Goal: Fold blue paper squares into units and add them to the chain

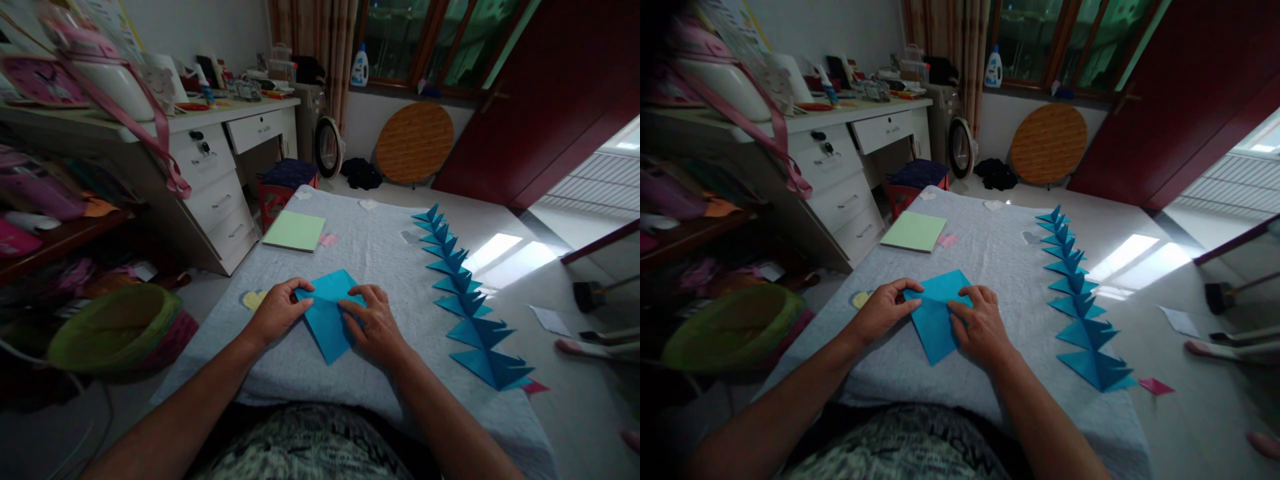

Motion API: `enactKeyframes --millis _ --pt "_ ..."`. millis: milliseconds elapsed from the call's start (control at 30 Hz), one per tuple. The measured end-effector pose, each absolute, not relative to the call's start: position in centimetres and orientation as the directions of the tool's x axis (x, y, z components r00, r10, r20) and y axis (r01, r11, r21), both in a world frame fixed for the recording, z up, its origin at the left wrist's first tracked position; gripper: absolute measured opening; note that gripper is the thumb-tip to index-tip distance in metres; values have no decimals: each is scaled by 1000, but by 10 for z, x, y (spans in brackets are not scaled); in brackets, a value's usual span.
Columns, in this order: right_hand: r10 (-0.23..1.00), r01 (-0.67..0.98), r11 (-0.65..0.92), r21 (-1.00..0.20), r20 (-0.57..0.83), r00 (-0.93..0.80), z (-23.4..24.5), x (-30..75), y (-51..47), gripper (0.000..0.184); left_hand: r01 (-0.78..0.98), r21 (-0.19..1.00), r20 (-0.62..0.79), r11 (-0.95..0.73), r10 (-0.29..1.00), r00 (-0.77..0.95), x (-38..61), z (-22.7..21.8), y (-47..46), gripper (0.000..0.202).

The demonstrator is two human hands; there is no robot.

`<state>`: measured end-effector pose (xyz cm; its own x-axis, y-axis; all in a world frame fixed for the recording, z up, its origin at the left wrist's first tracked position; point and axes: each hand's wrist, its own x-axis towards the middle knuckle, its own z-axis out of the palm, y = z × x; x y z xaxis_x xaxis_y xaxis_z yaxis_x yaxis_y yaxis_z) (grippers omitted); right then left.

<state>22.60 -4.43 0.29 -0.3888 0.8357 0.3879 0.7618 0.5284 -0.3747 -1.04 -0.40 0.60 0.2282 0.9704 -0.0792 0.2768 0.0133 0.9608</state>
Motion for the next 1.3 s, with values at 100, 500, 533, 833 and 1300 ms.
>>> enactKeyframes --millis 100,500,533,833,1300 --pt "837 773 531 -347 353 -417 3 224 -44 25 279 960 -91 25 970 225 -9 10 -6 31" --pt "846 774 531 -346 272 -459 5 221 -47 22 349 935 -61 -53 950 307 -3 27 -17 37" --pt "843 769 536 -348 274 -463 5 221 -47 22 357 932 -59 -65 944 326 -3 28 -17 38" --pt "918 872 329 -363 339 -205 0 244 -40 39 517 839 -5 -170 947 320 -4 36 -18 23" --pt "961 565 269 -780 254 -107 -6 251 -34 36 624 730 119 -278 951 284 -9 35 -18 15"
